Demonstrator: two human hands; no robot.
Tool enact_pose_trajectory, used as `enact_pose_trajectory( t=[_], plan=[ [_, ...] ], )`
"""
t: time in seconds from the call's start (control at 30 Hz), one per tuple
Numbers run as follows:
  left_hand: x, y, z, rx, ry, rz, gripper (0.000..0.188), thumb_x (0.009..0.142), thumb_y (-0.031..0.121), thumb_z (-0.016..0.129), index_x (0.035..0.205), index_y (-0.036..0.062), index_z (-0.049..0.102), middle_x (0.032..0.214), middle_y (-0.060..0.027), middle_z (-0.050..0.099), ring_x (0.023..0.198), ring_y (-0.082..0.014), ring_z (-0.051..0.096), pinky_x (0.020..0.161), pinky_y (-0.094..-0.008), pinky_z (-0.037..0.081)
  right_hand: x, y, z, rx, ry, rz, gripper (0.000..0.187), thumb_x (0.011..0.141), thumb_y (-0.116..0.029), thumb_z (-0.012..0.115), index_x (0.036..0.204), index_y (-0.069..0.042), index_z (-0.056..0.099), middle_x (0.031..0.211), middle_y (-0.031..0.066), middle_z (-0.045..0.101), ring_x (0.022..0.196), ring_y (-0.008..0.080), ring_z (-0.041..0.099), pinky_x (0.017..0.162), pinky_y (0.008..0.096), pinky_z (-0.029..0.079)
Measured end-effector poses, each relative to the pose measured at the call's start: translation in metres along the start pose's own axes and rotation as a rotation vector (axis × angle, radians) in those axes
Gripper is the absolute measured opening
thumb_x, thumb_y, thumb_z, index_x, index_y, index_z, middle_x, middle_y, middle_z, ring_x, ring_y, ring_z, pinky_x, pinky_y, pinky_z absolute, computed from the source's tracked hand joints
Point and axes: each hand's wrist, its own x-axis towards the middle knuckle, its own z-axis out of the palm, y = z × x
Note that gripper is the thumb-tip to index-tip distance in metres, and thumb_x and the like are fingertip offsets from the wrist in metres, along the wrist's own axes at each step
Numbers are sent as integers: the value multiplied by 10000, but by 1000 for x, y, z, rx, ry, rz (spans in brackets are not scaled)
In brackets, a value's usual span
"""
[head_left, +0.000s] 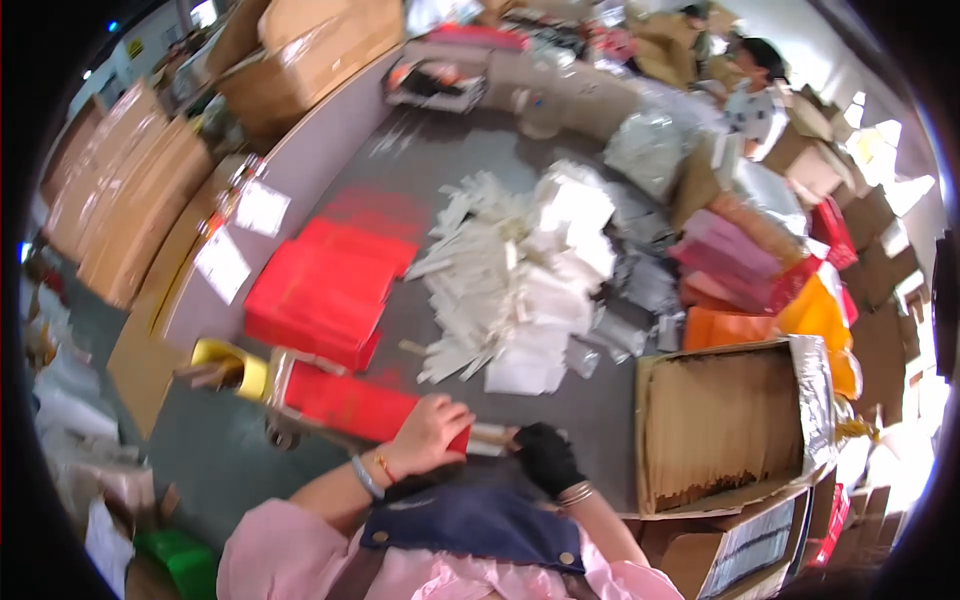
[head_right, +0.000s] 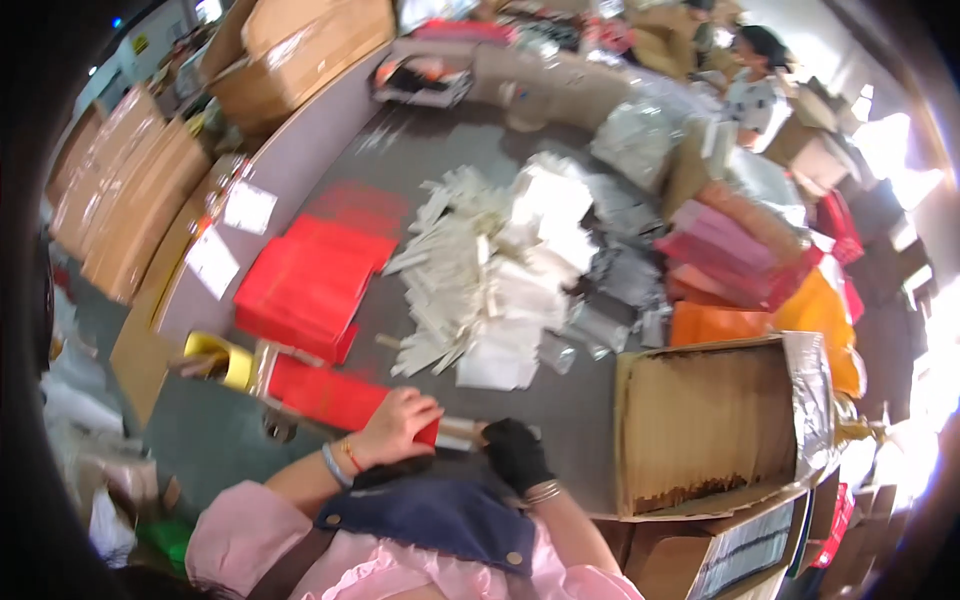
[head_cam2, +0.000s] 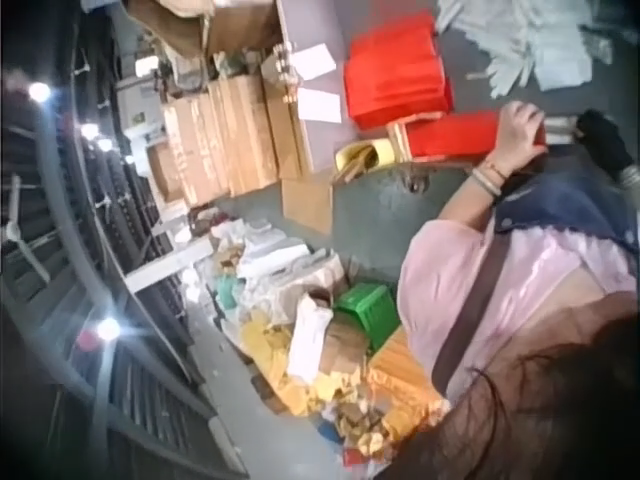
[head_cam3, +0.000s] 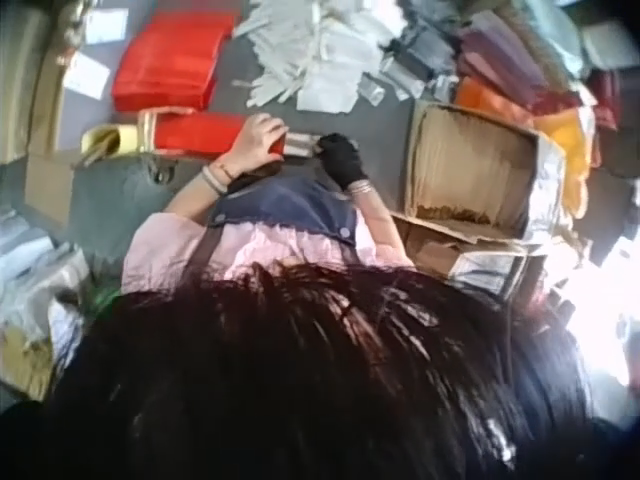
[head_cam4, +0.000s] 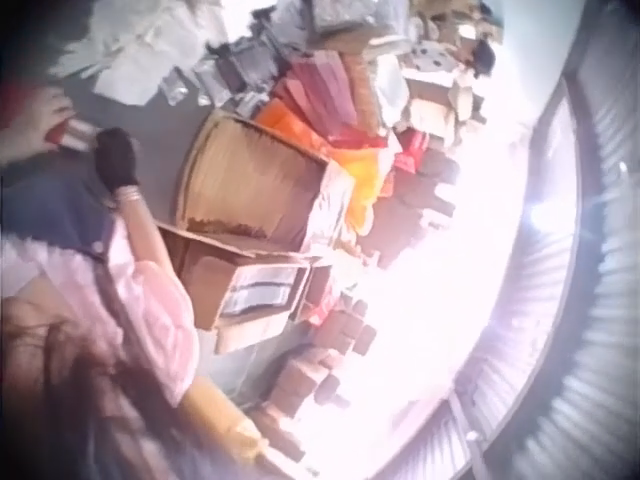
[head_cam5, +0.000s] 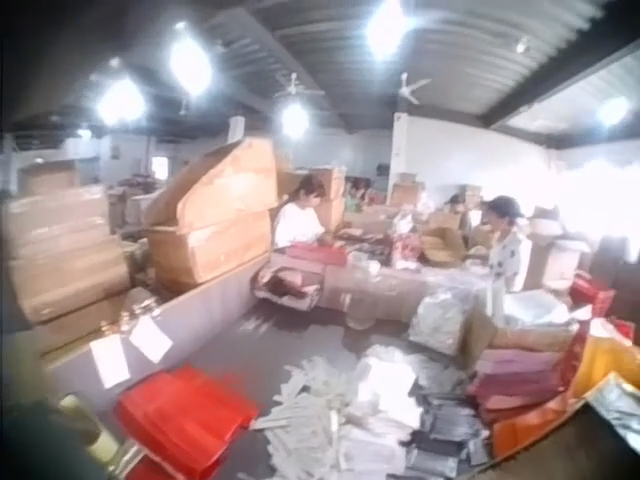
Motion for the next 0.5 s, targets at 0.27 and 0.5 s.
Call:
enact_pose_trajectory(
  t=[0.27,0.5],
  plan=[
    [16,6,12,13,-3,-5,701,576,272,863,1195,48,622,1173,-96,562,1085,-304,511,929,-419,443,2,-1,35,313,257,186,228,800,-118,728,1011,-70,654,912,131,647,886,339,640,774,396,523],
    [23,2,-2,68,-86,35,645,585,225,843,1184,107,636,1125,-105,558,1045,-307,518,896,-423,451,11,-30,-13,-76,165,84,535,740,-359,777,1180,-120,588,1148,89,613,1100,304,572,929,461,434]
  ],
)
